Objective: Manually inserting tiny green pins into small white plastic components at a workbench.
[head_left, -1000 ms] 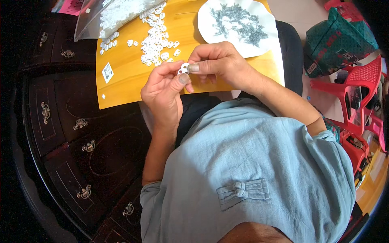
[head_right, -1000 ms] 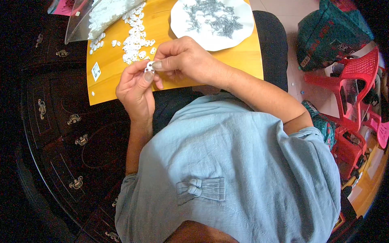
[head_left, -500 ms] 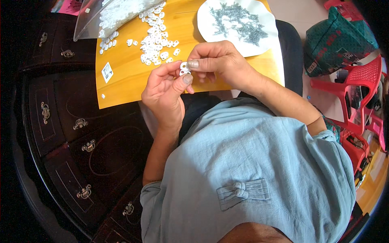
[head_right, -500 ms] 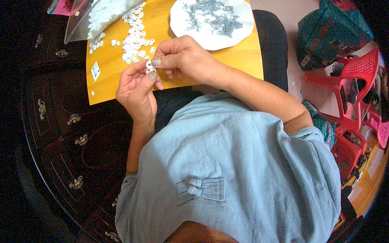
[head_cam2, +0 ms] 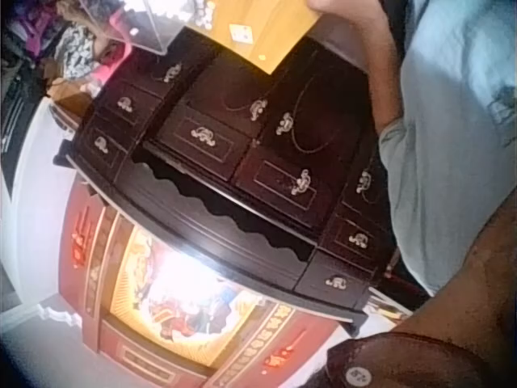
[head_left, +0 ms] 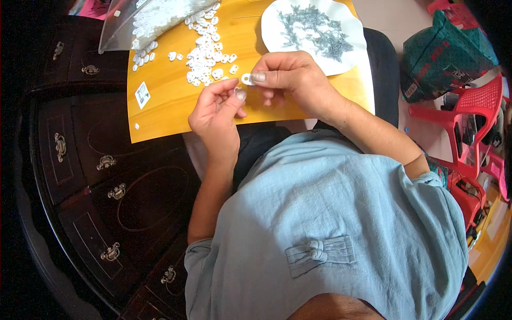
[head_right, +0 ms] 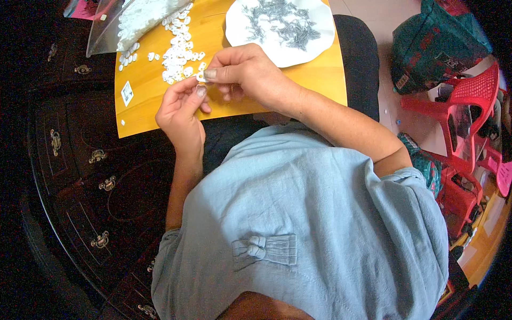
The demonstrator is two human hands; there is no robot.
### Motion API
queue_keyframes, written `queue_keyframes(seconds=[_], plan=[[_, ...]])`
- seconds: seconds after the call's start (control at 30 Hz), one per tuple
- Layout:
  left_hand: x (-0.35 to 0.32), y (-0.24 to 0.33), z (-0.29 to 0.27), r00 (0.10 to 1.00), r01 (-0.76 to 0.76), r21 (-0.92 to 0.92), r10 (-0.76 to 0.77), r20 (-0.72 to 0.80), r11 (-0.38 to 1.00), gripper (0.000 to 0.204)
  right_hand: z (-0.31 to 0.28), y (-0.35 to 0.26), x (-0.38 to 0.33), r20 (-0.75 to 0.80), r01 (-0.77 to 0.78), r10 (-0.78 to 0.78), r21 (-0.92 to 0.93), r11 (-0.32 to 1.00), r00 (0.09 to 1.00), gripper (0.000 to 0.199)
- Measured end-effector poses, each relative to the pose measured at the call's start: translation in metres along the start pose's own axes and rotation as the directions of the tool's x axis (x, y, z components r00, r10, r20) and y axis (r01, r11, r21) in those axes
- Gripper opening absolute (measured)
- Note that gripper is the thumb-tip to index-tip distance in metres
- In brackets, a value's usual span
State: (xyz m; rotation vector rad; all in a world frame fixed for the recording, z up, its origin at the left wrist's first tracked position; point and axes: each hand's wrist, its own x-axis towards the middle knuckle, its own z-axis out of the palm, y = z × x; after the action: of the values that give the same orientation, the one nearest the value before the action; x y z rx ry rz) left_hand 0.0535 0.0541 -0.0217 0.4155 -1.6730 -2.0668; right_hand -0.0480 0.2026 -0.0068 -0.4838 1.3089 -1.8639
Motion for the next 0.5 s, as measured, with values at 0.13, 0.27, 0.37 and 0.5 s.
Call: queue_keyframes(seconds=[0.13,0.27,0.37,0.5], plan=[[0.011,-0.010,-0.006,0.998,-0.068,0.234,0.067,0.010,0.970,0.015,0.005,-0.007,-0.004,-0.023,0.158,-0.170,-0.273,0.949,0.985,0.015],[0.013,-0.002,0.003,0.939,-0.339,0.419,0.331,0.095,0.842,0.014,-0.002,-0.002,0.000,-0.029,0.178,-0.198,-0.328,0.928,0.980,0.015],[0.006,0.016,0.003,0.979,-0.152,0.193,0.120,0.165,0.969,0.014,0.003,0.005,0.003,-0.004,0.172,-0.180,-0.271,0.947,0.984,0.016],[0.002,0.014,-0.005,0.978,-0.088,0.135,0.060,0.201,0.987,0.010,0.010,-0.009,0.000,0.018,-0.035,0.038,-0.132,0.991,0.999,0.018]])
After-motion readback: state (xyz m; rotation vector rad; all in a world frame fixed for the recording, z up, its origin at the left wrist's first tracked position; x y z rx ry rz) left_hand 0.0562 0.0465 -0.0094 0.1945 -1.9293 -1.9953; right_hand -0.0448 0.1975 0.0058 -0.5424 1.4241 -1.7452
